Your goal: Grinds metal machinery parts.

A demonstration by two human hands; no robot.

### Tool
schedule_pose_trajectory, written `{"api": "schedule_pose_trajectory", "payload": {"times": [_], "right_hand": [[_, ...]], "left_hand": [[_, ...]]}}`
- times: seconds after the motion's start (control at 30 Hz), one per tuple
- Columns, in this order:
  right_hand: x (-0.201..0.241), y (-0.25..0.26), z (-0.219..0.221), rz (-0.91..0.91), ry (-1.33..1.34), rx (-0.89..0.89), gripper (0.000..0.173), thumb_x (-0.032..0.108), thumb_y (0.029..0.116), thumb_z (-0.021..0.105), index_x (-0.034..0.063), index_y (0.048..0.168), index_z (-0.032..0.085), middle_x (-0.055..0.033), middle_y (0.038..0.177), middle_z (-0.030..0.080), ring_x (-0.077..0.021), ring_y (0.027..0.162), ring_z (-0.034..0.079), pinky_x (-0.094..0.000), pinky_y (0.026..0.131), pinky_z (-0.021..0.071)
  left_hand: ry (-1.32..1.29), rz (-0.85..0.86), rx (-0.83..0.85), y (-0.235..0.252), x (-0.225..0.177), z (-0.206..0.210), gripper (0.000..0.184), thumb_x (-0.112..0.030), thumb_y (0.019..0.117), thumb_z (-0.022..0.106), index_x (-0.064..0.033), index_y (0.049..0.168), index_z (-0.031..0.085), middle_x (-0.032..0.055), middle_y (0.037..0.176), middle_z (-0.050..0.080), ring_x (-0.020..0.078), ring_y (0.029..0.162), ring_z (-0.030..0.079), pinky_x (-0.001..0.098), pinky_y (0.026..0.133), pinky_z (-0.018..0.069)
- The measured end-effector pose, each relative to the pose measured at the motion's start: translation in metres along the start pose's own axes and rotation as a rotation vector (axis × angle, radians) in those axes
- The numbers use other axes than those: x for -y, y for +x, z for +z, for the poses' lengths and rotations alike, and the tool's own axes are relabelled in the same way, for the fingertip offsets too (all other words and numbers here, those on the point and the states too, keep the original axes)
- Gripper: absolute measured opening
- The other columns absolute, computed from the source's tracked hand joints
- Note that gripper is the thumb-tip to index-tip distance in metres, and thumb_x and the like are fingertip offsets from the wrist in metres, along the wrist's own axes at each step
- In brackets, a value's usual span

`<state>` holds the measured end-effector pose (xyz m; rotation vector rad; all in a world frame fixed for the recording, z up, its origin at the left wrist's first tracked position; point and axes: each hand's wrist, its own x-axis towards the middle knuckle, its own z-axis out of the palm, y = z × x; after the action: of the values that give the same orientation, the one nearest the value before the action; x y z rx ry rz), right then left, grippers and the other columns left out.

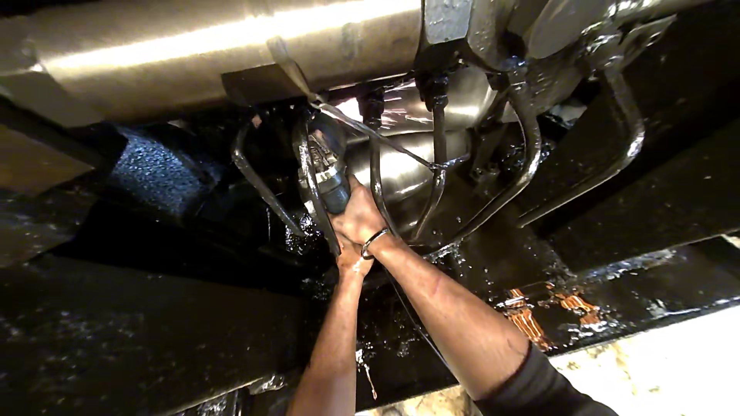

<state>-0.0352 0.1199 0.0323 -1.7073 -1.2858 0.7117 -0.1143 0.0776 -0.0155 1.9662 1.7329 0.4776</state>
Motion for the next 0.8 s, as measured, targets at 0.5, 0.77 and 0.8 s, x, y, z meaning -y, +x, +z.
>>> {"api": "schedule_pose_trajectory", "payload": {"times": [0.5, 0.77, 0.8], "right_hand": [[0.015, -0.007, -0.007, -0.006, -0.168, 0.028, 0.083, 0.049, 0.0666, 0.085, 0.0152, 0.137, 0.057, -0.0125, 0.11, 0.073, -0.0305, 0.098, 0.072, -0.0573, 0.081, 0.059], [0.021, -0.009, -0.01, 0.029, -0.192, 0.056, 0.075, 0.049, 0.068, 0.085, 0.0156, 0.13, 0.059, -0.0113, 0.1, 0.073, -0.0304, 0.09, 0.073, -0.0568, 0.075, 0.0593], [0.024, -0.01, -0.012, 0.032, -0.175, 0.072, 0.075, 0.046, 0.0709, 0.086, 0.0146, 0.133, 0.058, -0.0123, 0.101, 0.073, -0.0308, 0.092, 0.073, -0.0565, 0.076, 0.0593]], "left_hand": [[-0.154, 0.01, -0.045, 0.0, 0.01, 0.001, 0.069, -0.019, 0.09, 0.075, 0.0032, 0.148, 0.044, 0.024, 0.147, 0.052, 0.0313, 0.141, 0.045, 0.0465, 0.118, 0.0351], [-0.219, 0.008, -0.042, -0.001, 0.012, 0.002, 0.067, -0.013, 0.0888, 0.076, 0.0067, 0.145, 0.046, 0.0258, 0.145, 0.052, 0.0313, 0.14, 0.045, 0.044, 0.118, 0.0344], [-0.211, 0.006, -0.033, -0.002, 0.011, 0.0, 0.069, -0.014, 0.0886, 0.076, 0.0072, 0.147, 0.044, 0.0262, 0.147, 0.05, 0.0317, 0.142, 0.044, 0.0436, 0.12, 0.0328]]}}
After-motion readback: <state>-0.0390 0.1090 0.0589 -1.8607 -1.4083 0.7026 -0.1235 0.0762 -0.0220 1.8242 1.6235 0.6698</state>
